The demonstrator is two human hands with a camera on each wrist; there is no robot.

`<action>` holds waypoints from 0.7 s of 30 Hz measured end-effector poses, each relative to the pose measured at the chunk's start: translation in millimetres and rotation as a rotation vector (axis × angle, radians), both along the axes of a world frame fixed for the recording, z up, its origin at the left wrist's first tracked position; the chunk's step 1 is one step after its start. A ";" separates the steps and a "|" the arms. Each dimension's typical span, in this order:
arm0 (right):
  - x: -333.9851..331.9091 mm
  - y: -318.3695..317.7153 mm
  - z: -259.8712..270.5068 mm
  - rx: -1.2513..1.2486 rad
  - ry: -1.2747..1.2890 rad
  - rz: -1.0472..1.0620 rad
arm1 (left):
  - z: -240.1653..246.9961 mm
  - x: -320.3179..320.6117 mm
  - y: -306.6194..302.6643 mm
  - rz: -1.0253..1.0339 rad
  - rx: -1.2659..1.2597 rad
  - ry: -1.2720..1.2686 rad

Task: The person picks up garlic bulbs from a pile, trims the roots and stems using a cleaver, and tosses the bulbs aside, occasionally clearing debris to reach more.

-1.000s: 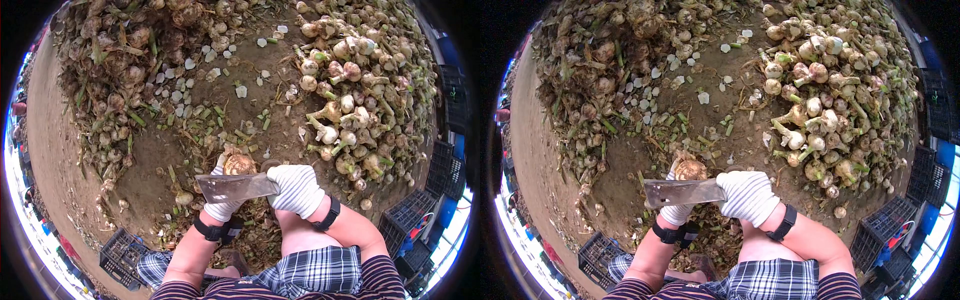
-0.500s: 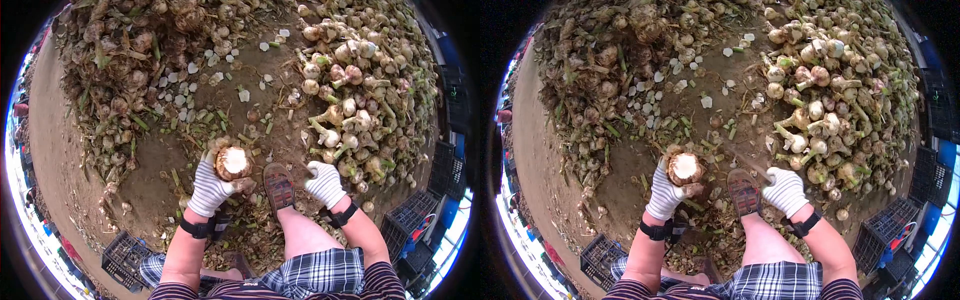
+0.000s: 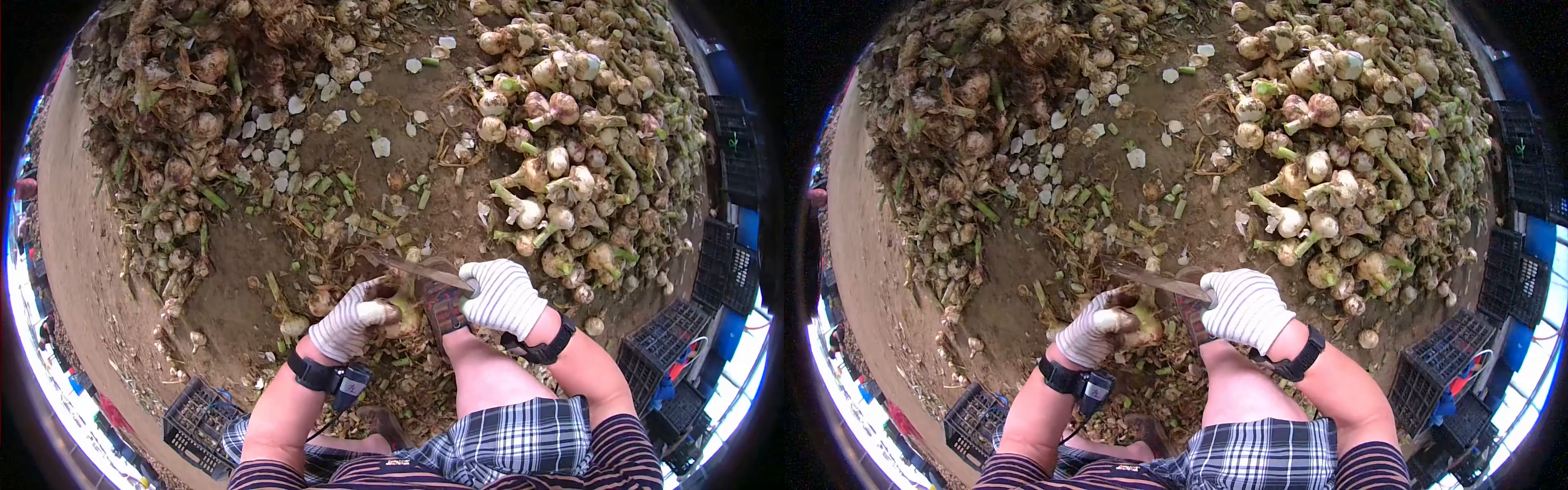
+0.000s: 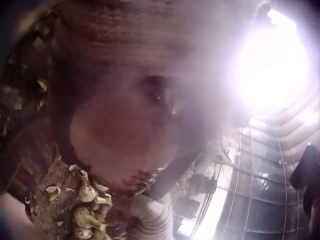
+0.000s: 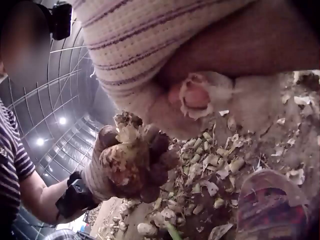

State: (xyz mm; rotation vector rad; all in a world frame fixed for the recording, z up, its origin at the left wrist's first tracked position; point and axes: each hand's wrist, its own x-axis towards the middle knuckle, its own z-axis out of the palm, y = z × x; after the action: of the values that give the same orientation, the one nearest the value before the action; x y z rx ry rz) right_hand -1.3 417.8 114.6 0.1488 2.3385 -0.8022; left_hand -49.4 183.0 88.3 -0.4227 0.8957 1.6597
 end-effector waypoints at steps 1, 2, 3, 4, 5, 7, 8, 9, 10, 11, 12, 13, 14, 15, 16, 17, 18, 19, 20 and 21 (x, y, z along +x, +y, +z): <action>-1.5 0.7 1.5 -0.001 -0.003 -0.001 | -0.6 2.6 2.7 -0.001 -0.001 -0.003; -3.9 1.4 2.9 0.036 -0.027 0.068 | 0.4 5.2 9.1 -0.093 -0.184 0.190; -6.2 1.9 3.2 0.072 -0.052 0.139 | 3.3 5.7 13.5 -0.183 -0.368 0.381; -4.3 6.4 1.0 0.091 -0.091 0.130 | -7.5 13.1 9.3 -0.218 -0.454 0.572; 0.2 16.0 -5.6 0.131 -0.135 0.137 | -4.9 15.0 5.7 -0.221 -0.456 0.572; 27.5 43.6 -34.8 0.308 -0.274 0.144 | 3.0 9.9 -2.2 -0.058 -0.551 1.090; 33.6 52.0 -39.6 0.337 -0.313 0.106 | -5.6 0.9 -13.1 -0.001 -0.566 1.167; 39.1 53.4 -42.6 0.359 -0.362 0.071 | 3.9 -12.0 -13.4 0.107 -0.550 0.630; 39.6 49.9 -43.7 0.355 -0.333 -0.058 | -3.7 -26.0 -13.6 0.111 -0.548 0.529; 36.4 43.9 -45.7 0.321 -0.294 -0.154 | -11.7 -40.2 -12.9 0.120 -0.541 0.434; 35.7 40.7 -53.0 0.237 -0.213 -0.202 | 3.9 -49.3 3.5 0.119 -0.359 0.455; 36.5 37.1 -62.5 0.153 -0.137 -0.252 | 29.4 -52.9 24.6 0.115 -0.176 0.471; 37.6 34.1 -68.7 0.042 -0.031 -0.302 | 48.3 -49.6 33.4 0.113 -0.186 0.458; 37.1 30.1 -74.9 0.127 0.052 -0.265 | 66.0 -46.8 40.5 0.142 0.002 0.437; 36.2 33.2 -71.7 -0.002 0.026 -0.372 | 75.1 -47.0 43.0 0.174 0.191 0.425; 32.4 35.8 -66.8 -0.134 0.005 -0.481 | 71.7 -56.8 33.7 0.245 0.211 0.436; 33.7 41.4 -68.4 -0.156 0.008 -0.501 | 59.1 -49.9 9.9 0.181 -0.218 0.639; 34.3 44.8 -67.5 -0.178 -0.031 -0.555 | 35.8 -45.4 -19.2 0.179 -0.602 0.595; 34.2 45.2 -66.2 -0.190 -0.031 -0.608 | -2.9 -27.0 -42.3 0.376 -0.861 0.606; 36.2 44.5 -65.6 -0.200 -0.040 -0.663 | -41.9 2.0 -82.5 0.105 -1.130 0.675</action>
State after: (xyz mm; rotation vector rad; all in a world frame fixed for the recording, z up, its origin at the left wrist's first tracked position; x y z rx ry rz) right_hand 34.9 462.3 49.0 0.8726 2.1579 -1.3207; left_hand -47.4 100.5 46.4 -0.6639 2.3512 1.2361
